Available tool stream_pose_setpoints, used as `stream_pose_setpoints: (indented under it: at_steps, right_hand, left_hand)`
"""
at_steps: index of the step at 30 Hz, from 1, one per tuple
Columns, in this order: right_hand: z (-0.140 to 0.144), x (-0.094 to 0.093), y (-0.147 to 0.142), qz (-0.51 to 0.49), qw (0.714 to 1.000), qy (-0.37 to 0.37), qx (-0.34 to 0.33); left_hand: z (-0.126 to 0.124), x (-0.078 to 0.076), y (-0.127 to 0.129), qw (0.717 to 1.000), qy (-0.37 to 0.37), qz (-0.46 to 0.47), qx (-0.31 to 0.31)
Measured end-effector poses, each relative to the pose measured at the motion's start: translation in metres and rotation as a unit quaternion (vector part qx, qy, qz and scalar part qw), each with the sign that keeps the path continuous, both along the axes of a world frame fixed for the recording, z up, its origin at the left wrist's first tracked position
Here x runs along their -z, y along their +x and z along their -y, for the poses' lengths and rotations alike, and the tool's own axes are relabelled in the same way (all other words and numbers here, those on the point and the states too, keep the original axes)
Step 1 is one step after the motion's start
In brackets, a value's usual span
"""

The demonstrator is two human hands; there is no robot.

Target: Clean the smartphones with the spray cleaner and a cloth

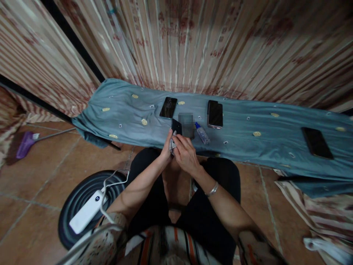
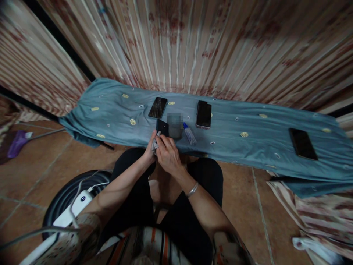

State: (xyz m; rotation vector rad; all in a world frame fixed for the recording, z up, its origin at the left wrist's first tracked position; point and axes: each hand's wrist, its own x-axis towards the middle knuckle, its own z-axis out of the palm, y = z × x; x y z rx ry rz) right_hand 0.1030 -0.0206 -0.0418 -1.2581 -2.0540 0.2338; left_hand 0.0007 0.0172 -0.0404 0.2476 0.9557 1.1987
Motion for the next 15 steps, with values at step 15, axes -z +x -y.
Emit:
stream_pose_setpoints:
  at_steps: [15]
  right_hand:
    - [-0.037,0.006,-0.004,-0.030,0.998,-0.003,0.051]
  left_hand:
    - [-0.002,-0.003,0.012,0.999,0.037,0.004,-0.029]
